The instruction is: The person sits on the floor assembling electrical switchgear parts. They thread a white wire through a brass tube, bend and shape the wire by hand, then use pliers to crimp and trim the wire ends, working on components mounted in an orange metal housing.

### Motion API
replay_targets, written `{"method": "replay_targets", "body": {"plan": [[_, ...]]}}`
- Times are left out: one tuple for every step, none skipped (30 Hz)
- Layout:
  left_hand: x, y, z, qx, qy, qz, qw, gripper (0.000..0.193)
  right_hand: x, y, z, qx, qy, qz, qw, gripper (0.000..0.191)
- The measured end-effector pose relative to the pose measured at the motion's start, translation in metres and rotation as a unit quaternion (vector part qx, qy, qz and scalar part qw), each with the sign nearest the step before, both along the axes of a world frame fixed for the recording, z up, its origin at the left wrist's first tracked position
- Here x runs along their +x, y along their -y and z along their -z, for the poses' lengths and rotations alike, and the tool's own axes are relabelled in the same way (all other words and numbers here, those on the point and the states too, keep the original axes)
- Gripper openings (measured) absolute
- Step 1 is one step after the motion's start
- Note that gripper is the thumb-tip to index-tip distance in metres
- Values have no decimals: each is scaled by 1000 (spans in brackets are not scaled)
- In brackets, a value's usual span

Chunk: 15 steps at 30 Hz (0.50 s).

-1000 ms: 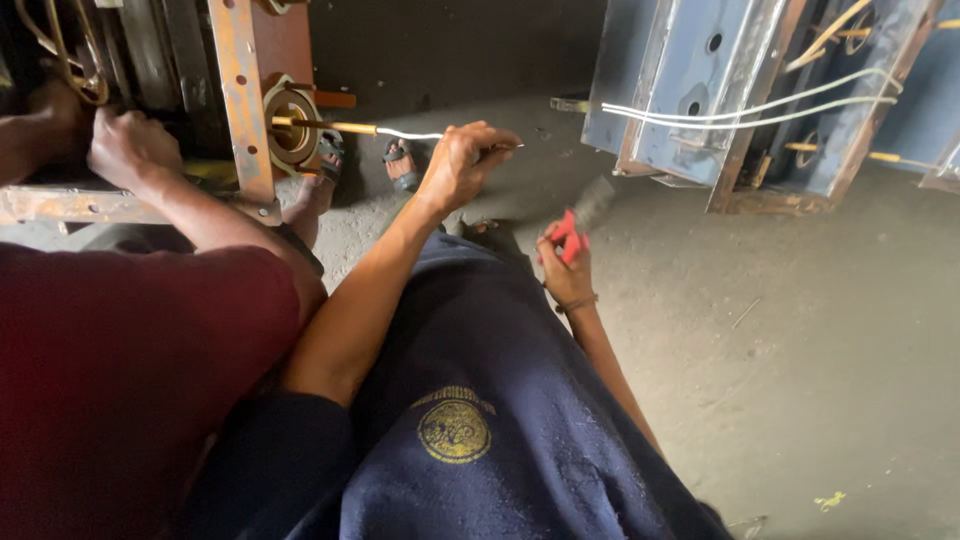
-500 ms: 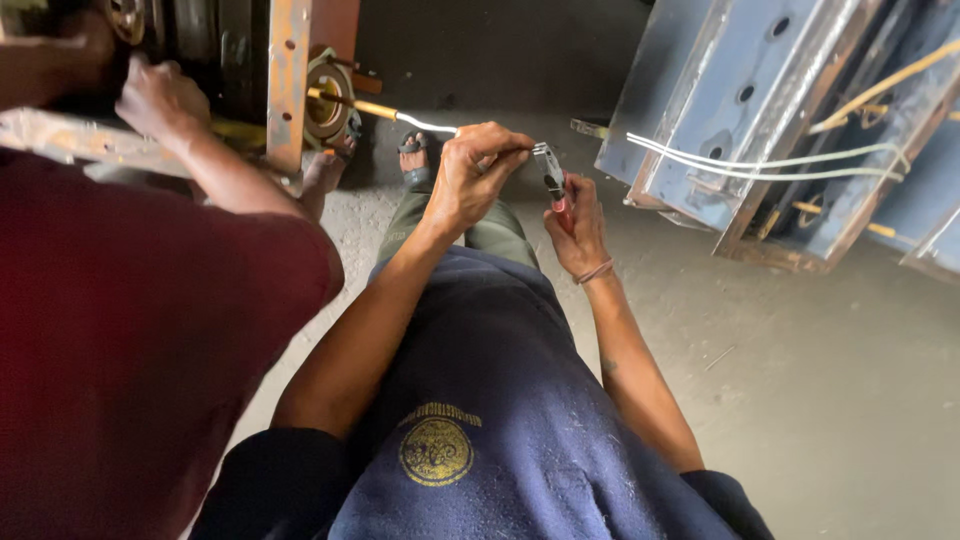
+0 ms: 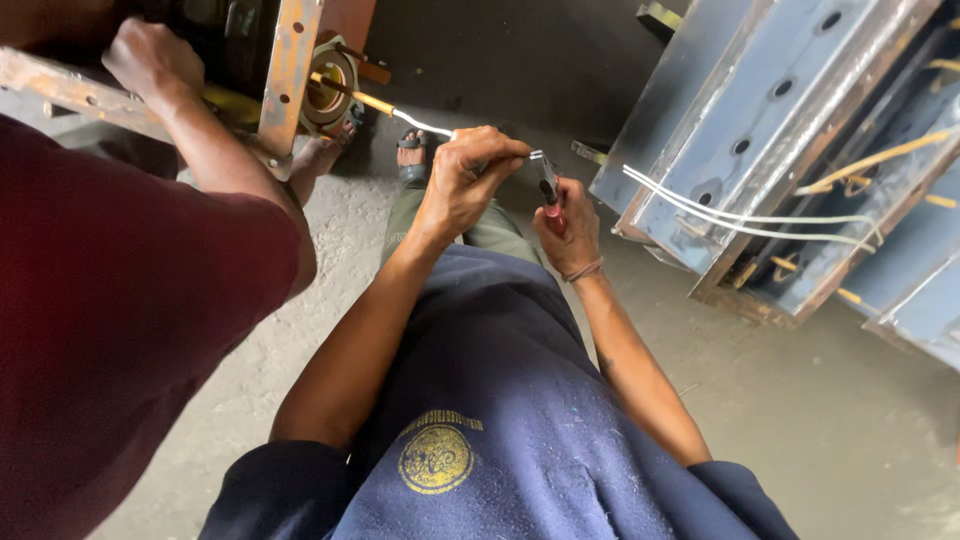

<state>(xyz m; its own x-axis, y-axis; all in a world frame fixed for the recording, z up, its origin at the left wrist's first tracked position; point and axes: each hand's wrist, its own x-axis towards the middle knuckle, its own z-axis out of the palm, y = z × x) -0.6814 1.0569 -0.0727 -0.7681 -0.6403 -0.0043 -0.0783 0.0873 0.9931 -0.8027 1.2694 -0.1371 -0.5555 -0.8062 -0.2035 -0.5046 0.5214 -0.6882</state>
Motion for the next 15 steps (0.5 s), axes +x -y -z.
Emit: {"method": "replay_targets", "body": {"plan": [[0, 1, 1, 11, 11, 10, 1000, 20, -1, 2, -2, 9, 13, 1, 1000, 48], [0, 3, 3, 20, 28, 17, 999, 25, -3, 5, -4, 15, 32, -2, 999, 49], [2, 6, 6, 35, 8, 24, 999, 25, -4, 9, -8, 4, 72, -20, 997, 46], [4, 8, 9, 50, -14, 31, 998, 25, -7, 12, -14, -7, 111, -38, 993, 44], [6, 11, 12, 67, -41, 43, 996, 24, -11, 15, -21, -14, 144, -52, 988, 41], [9, 14, 15, 67, -49, 56, 995, 25, -17, 18, -28, 33, 176, -93, 979, 42], [11, 17, 18, 69, -58, 69, 994, 25, -26, 20, -37, 81, 205, -133, 966, 43], [14, 19, 22, 71, -68, 85, 991, 26, -37, 22, -44, 129, 233, -171, 949, 44], [16, 20, 24, 80, -68, 84, 991, 26, -49, 23, -50, 241, 297, -153, 911, 46], [17, 21, 26, 87, -68, 83, 990, 26, -63, 25, -53, 346, 354, -134, 858, 48], [17, 22, 28, 93, -68, 81, 990, 26, -75, 27, -53, 447, 404, -114, 790, 51], [17, 22, 28, 91, -70, 77, 990, 25, -86, 29, -49, 396, 448, -178, 781, 47], [17, 22, 29, 90, -73, 74, 990, 25, -96, 33, -41, 342, 491, -237, 765, 43], [15, 21, 28, 86, -78, 73, 991, 24, -101, 33, -31, 282, 527, -294, 746, 41], [14, 20, 27, 78, -64, 61, 993, 26, -101, 29, -21, 239, 539, -257, 766, 43]]}}
